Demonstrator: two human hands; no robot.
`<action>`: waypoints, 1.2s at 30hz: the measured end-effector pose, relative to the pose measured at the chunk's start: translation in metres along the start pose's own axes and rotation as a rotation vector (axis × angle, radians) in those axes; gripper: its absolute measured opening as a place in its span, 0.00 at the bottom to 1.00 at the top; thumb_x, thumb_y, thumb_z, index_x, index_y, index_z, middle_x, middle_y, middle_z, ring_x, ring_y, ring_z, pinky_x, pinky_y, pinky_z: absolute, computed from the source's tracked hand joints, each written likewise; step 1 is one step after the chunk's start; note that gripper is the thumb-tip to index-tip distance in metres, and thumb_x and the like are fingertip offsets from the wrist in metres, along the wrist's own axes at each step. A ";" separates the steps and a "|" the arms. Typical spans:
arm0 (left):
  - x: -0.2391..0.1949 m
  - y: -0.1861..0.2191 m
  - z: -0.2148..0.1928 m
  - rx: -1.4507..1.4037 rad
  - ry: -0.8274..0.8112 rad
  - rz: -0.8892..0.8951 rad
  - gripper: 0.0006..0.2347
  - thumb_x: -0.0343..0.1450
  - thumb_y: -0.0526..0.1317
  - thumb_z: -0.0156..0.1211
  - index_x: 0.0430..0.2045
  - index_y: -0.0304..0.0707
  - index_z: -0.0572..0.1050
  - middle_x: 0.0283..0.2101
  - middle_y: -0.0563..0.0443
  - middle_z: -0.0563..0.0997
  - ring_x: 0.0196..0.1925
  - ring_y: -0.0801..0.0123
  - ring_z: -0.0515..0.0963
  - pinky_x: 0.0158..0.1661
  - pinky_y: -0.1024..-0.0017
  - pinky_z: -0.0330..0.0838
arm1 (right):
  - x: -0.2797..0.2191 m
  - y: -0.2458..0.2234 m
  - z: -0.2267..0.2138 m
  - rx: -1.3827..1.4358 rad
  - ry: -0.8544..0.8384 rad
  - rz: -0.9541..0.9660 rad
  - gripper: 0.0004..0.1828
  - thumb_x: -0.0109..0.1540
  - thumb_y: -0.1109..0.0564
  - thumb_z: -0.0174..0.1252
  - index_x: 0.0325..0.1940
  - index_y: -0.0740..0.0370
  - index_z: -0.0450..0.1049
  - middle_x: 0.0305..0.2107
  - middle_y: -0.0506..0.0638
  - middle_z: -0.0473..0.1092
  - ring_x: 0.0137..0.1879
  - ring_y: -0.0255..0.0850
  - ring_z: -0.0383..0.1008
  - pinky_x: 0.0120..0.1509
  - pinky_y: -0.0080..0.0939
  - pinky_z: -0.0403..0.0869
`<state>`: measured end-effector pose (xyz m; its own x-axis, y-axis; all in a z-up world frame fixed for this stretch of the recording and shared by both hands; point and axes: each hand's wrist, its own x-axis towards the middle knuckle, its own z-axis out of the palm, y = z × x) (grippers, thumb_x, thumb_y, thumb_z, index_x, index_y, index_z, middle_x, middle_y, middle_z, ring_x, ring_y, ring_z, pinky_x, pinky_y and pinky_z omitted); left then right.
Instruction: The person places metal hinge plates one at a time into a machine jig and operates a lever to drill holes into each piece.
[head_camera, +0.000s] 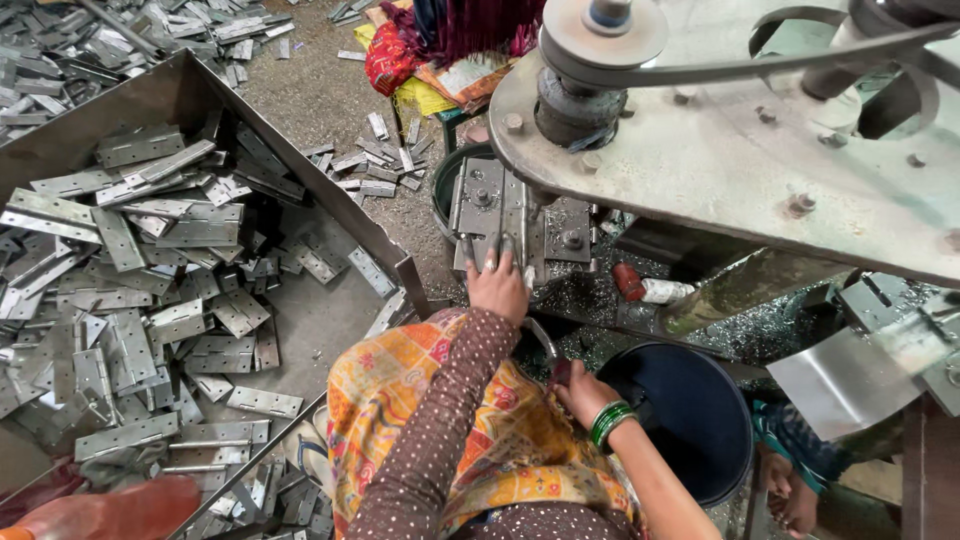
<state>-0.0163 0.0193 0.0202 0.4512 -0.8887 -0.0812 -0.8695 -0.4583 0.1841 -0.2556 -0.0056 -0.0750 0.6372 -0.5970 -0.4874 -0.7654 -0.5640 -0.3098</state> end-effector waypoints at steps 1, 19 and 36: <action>0.004 -0.002 -0.001 -0.036 0.030 -0.008 0.13 0.75 0.46 0.51 0.44 0.40 0.80 0.70 0.48 0.65 0.75 0.54 0.59 0.71 0.38 0.44 | -0.002 -0.003 -0.001 -0.002 -0.013 0.027 0.28 0.66 0.39 0.52 0.53 0.66 0.57 0.37 0.68 0.76 0.44 0.64 0.78 0.48 0.61 0.77; -0.003 -0.007 0.040 0.049 0.301 0.115 0.14 0.69 0.41 0.54 0.42 0.34 0.81 0.60 0.43 0.75 0.65 0.54 0.70 0.63 0.43 0.58 | 0.055 0.037 0.086 0.101 -0.125 0.148 0.33 0.73 0.36 0.36 0.67 0.68 0.56 0.49 0.73 0.73 0.57 0.64 0.75 0.63 0.57 0.72; 0.010 -0.010 0.027 0.135 0.216 0.115 0.14 0.71 0.40 0.50 0.45 0.35 0.79 0.62 0.41 0.73 0.68 0.53 0.68 0.66 0.44 0.54 | 0.001 -0.020 -0.014 -0.151 -0.098 0.116 0.30 0.67 0.35 0.47 0.53 0.66 0.61 0.37 0.65 0.78 0.46 0.59 0.80 0.52 0.55 0.77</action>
<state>-0.0086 0.0145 -0.0090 0.3677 -0.9184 0.1462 -0.9299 -0.3648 0.0470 -0.2385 -0.0028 -0.0578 0.5284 -0.6087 -0.5919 -0.8063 -0.5781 -0.1252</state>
